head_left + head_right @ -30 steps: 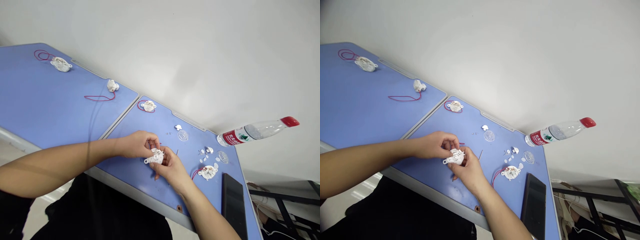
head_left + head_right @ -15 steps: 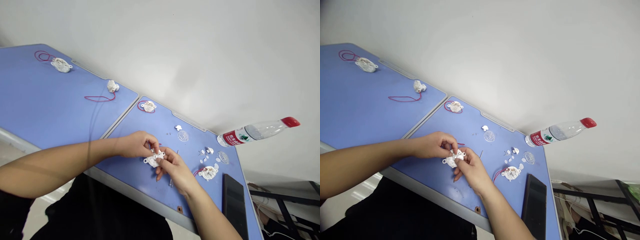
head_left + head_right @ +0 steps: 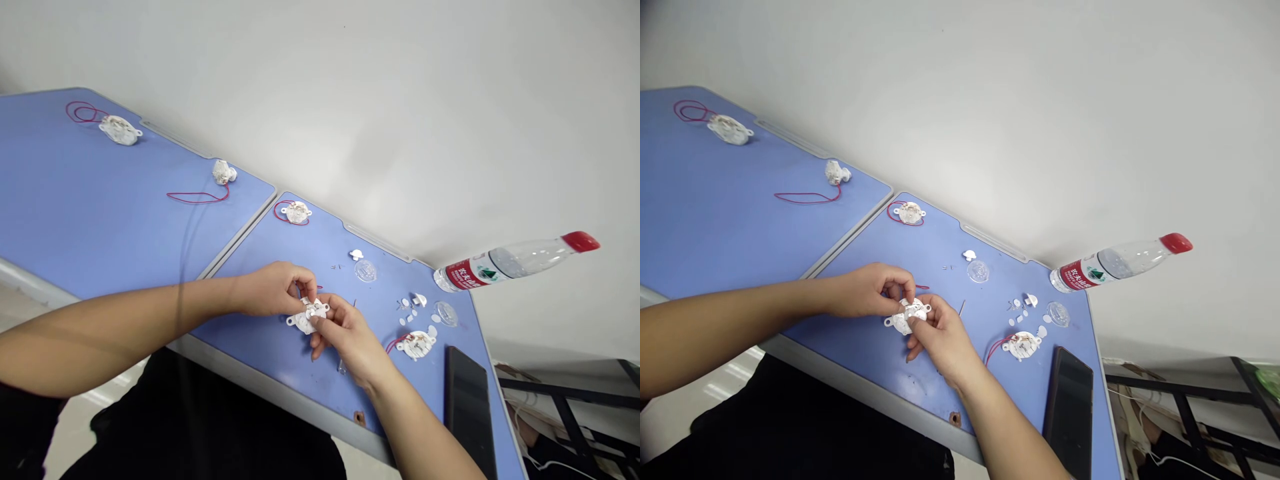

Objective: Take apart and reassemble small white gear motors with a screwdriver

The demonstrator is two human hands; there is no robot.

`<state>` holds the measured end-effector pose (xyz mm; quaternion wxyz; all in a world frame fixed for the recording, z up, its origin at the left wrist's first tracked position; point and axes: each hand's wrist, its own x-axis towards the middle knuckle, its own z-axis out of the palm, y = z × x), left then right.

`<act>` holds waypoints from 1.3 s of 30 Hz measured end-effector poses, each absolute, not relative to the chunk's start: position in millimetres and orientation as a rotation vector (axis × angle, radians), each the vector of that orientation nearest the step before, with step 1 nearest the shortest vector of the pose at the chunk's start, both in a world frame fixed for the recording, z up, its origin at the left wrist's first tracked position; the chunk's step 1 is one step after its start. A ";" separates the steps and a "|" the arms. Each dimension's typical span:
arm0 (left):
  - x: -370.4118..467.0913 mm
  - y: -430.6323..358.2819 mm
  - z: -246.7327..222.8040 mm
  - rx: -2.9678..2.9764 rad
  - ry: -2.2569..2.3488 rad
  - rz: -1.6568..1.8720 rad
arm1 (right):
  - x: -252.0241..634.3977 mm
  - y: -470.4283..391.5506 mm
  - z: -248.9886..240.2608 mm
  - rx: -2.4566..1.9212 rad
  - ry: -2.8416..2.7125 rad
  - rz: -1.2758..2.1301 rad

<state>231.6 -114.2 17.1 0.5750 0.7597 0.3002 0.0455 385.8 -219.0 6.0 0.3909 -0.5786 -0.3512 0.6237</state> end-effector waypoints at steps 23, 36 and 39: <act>231.9 -115.2 17.0 1.787 0.702 0.114 | 384.1 -218.7 4.0 -1.509 -0.881 1.542; 233.3 -117.1 17.6 1.794 0.699 0.181 | 383.2 -219.8 7.1 -1.529 -0.892 1.551; 233.0 -116.7 15.6 1.789 0.691 0.182 | 383.4 -219.4 6.1 -1.525 -0.892 1.552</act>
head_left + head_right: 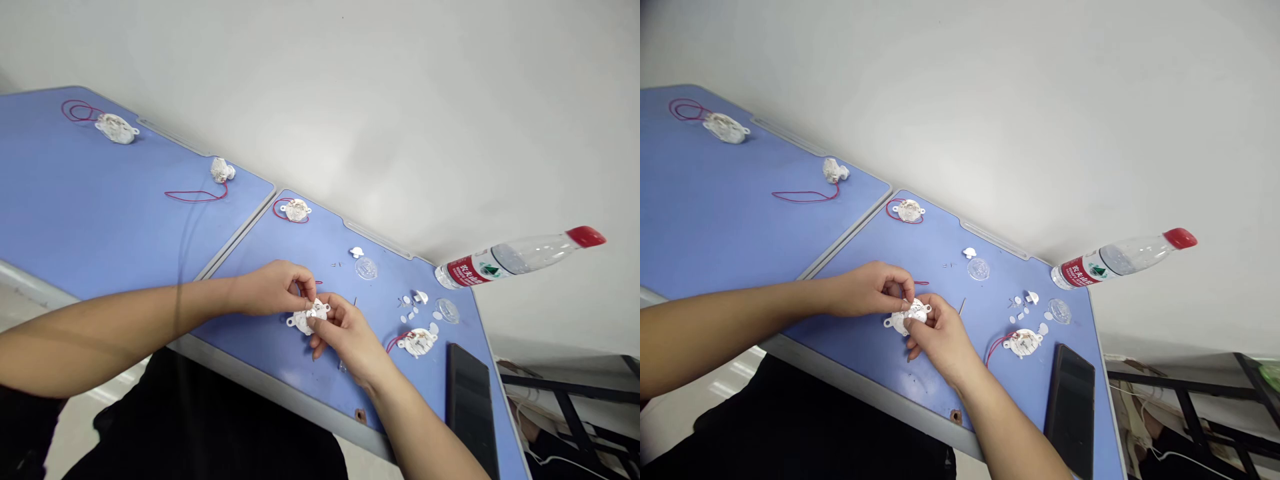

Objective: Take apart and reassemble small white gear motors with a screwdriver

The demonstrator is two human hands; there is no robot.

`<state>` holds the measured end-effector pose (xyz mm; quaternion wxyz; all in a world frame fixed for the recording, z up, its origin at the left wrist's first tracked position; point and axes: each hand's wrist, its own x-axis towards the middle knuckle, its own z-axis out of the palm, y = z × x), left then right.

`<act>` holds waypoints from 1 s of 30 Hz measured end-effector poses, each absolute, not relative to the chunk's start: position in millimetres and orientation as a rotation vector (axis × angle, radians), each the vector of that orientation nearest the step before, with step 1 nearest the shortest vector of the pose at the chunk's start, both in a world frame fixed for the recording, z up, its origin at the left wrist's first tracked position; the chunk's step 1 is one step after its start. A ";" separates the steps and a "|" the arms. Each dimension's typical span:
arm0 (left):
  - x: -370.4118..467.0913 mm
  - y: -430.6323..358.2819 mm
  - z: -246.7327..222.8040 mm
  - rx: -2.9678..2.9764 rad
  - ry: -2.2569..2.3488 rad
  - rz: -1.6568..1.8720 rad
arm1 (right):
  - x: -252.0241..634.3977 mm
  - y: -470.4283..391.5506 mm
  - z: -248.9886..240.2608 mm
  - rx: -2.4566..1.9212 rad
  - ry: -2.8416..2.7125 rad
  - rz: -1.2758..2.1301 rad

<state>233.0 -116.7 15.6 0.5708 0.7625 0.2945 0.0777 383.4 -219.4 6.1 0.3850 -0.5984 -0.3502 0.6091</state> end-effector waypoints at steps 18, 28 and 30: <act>233.2 -115.8 14.8 1.859 0.668 0.135 | 381.9 -219.6 3.5 -1.517 -0.870 1.559; 232.4 -115.3 12.4 1.836 0.652 0.125 | 382.5 -219.5 3.4 -1.508 -0.838 1.573; 232.5 -115.6 12.7 1.835 0.643 0.133 | 382.3 -219.4 3.7 -1.505 -0.837 1.573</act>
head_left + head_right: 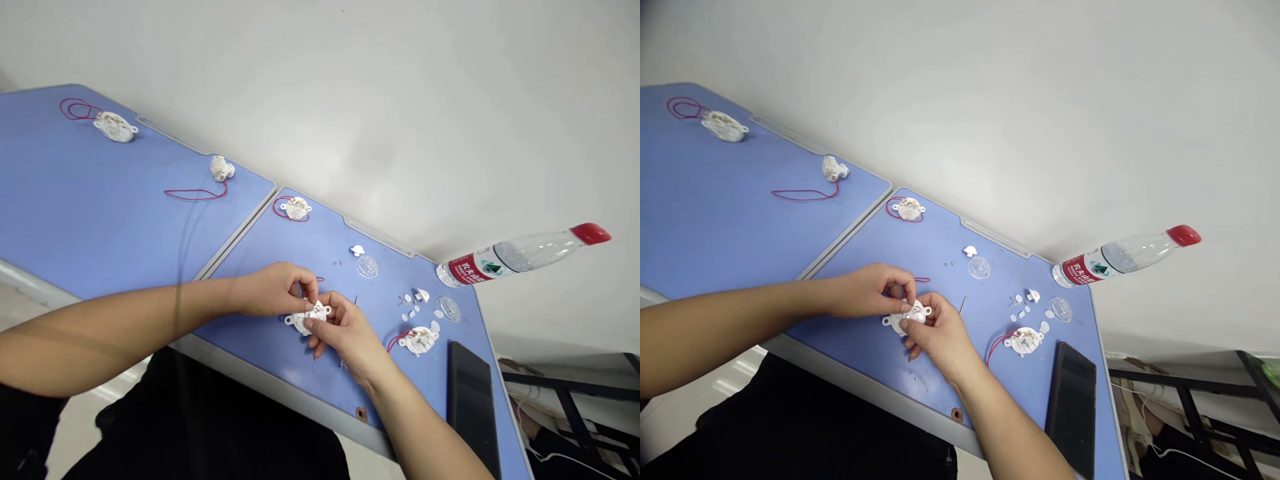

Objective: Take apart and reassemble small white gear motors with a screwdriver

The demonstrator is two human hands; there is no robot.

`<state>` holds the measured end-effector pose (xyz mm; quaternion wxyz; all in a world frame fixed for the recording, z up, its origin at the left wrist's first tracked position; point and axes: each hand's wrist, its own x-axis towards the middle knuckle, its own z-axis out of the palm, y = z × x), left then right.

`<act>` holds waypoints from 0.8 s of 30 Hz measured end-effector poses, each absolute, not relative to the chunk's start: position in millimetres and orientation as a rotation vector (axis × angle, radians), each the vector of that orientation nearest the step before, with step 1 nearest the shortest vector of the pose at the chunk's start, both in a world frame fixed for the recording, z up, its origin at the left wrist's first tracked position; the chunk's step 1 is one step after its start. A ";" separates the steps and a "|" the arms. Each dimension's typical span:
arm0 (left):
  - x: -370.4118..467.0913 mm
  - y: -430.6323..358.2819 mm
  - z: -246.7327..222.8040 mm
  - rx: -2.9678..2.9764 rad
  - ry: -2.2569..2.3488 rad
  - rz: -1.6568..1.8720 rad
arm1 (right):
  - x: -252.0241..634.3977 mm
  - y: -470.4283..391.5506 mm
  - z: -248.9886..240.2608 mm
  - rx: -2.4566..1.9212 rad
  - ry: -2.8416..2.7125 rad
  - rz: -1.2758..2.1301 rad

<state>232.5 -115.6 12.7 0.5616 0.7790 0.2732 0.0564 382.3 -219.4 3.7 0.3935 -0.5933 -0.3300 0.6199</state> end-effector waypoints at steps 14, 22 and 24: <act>234.7 -118.2 13.0 1.840 0.681 0.146 | 383.8 -218.4 4.7 -1.544 -0.856 1.583; 234.4 -119.0 10.8 1.863 0.657 0.173 | 384.9 -218.6 2.5 -1.526 -0.871 1.596; 234.3 -119.2 10.2 1.874 0.653 0.173 | 384.9 -218.5 2.3 -1.529 -0.873 1.597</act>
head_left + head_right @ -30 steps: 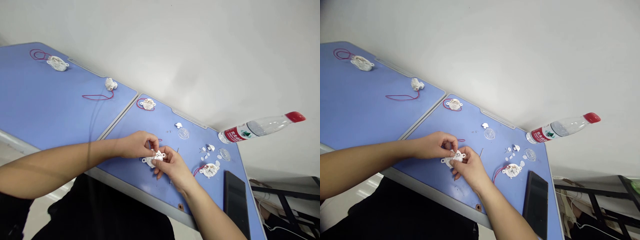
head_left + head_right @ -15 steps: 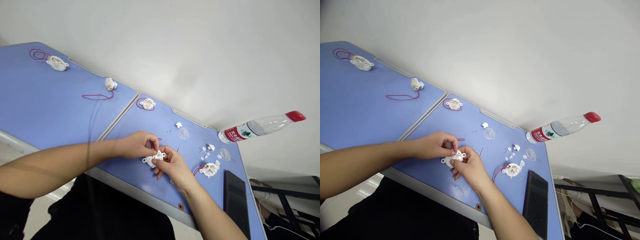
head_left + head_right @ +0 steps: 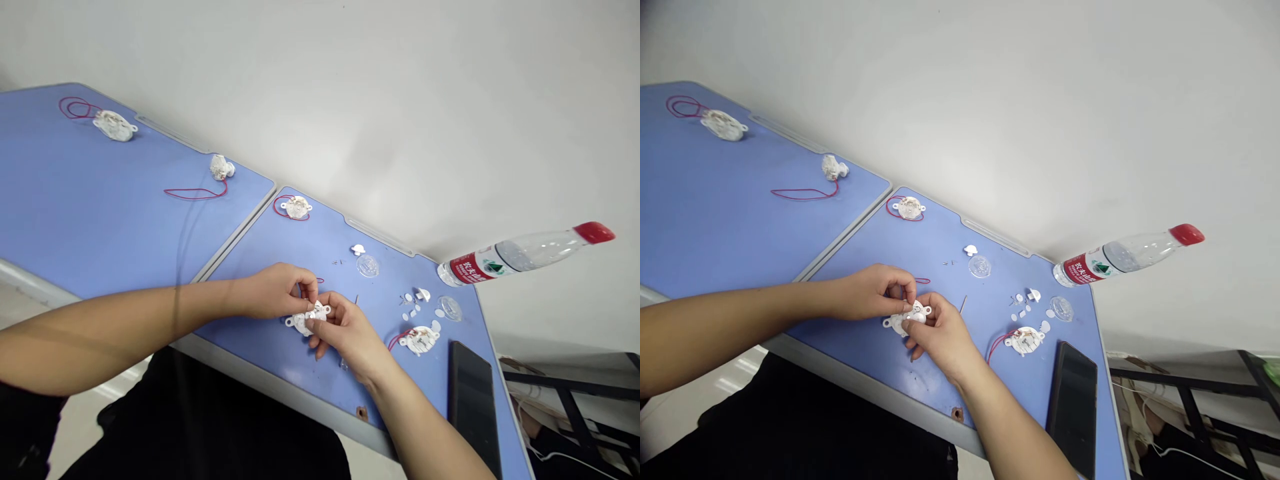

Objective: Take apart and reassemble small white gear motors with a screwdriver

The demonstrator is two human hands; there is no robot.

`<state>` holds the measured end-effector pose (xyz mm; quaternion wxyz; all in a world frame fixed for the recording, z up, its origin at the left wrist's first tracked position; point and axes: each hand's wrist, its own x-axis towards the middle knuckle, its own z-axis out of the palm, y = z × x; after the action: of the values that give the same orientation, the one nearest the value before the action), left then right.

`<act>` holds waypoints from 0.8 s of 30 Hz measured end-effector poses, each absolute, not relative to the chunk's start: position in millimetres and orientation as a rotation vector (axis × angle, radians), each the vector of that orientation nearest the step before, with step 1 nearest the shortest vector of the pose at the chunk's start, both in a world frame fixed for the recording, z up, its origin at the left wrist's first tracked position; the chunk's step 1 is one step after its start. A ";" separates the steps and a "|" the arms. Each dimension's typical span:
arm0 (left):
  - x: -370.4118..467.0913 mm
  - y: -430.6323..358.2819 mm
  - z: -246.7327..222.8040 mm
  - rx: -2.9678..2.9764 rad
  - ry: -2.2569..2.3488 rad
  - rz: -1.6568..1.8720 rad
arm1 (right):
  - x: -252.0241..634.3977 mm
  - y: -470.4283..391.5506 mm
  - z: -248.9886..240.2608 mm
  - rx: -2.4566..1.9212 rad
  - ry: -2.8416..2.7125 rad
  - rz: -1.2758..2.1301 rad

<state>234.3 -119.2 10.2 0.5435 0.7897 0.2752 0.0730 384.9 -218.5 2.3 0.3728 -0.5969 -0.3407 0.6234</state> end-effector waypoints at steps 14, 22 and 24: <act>234.0 -118.7 8.6 1.964 0.634 0.165 | 384.2 -218.5 3.3 -1.539 -0.876 1.579; 233.8 -119.8 14.0 1.902 0.683 0.115 | 381.4 -218.9 4.4 -1.529 -0.862 1.584; 233.8 -119.4 14.1 1.909 0.682 0.113 | 381.3 -219.0 3.9 -1.532 -0.860 1.585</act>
<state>233.8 -119.4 14.1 0.5275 0.7988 0.2854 0.0473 381.3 -219.0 3.9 0.3783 -0.5994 -0.3364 0.6201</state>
